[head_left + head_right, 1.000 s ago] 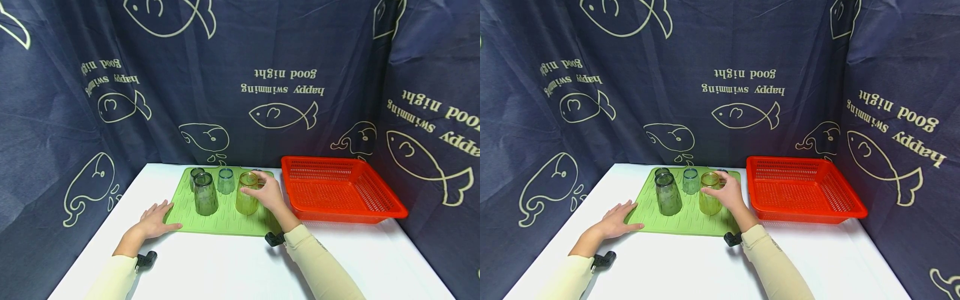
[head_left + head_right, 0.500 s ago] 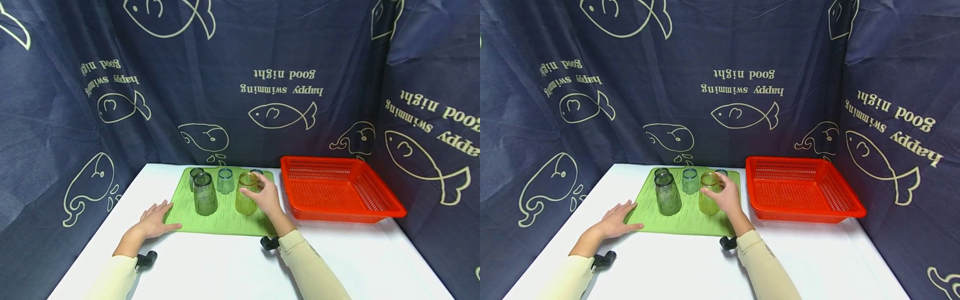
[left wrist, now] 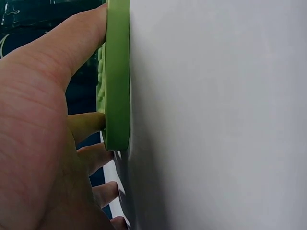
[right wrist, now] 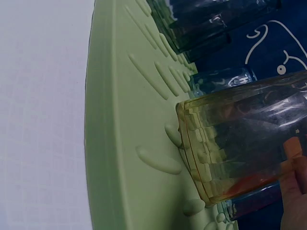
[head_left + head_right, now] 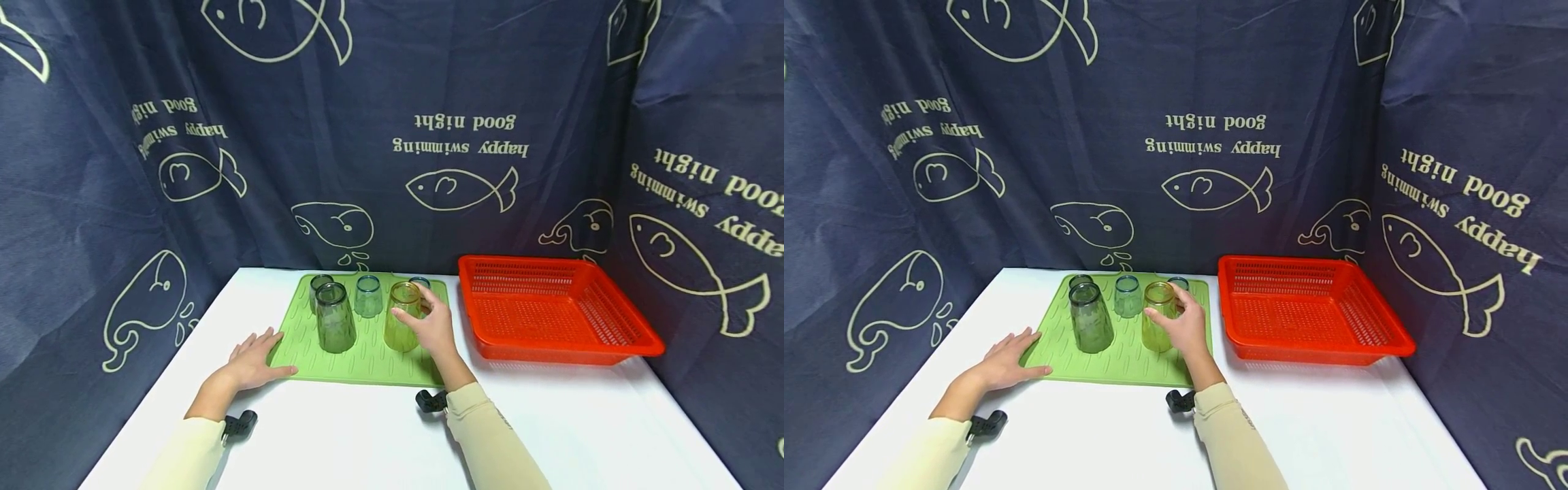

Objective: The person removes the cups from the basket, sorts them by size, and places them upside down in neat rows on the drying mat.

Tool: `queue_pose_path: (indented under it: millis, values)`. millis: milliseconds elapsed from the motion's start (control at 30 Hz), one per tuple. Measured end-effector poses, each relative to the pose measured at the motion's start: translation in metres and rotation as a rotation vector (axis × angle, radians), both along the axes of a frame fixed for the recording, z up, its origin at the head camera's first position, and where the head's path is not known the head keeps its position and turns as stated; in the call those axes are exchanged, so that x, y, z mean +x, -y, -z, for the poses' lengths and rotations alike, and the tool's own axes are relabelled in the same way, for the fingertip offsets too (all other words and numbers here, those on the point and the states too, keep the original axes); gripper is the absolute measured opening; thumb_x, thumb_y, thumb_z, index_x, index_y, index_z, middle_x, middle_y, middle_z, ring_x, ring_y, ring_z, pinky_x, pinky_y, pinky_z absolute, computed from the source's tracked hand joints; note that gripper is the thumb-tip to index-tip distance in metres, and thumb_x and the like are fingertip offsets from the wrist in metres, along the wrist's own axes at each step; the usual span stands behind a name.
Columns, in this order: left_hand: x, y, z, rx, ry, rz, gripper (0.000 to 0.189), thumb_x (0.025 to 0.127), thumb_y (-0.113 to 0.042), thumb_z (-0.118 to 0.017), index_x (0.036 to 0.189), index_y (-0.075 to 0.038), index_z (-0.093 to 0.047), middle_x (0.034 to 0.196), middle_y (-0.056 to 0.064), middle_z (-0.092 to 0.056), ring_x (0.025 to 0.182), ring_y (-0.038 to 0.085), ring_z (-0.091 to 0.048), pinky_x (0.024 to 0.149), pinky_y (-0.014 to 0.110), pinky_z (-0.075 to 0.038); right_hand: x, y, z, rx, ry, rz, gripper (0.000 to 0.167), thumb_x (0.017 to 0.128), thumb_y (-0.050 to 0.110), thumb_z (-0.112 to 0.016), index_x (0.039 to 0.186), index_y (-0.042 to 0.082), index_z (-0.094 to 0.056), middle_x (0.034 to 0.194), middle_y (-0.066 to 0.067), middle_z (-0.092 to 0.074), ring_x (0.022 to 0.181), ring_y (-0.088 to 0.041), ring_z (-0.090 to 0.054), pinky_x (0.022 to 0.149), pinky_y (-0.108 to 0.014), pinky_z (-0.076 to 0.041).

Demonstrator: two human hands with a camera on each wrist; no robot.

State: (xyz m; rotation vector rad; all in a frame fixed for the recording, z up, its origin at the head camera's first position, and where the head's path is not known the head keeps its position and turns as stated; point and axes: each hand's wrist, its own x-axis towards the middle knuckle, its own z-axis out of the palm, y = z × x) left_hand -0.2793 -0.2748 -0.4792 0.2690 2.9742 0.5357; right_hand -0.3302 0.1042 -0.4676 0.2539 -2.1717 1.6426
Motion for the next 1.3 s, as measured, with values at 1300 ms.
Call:
queue_pose_path:
  millis: [1300]
  values:
    - [-0.0005, -0.0020, -0.0037, 0.004, 0.024, -0.008, 0.104, 0.083, -0.062, -0.076, 0.155, 0.003, -0.038, 0.161, 0.035, -0.028, 0.147, 0.064, -0.019, 0.116, 0.080, -0.015, 0.0017, 0.0003, -0.0035, -0.023, 0.048, 0.004, 0.066, 0.074, 0.022, -0.094, 0.134, 0.016, -0.067, 0.118, -0.011, -0.073, 0.106, -0.026, -0.066, 0.095, -0.039, -0.054]
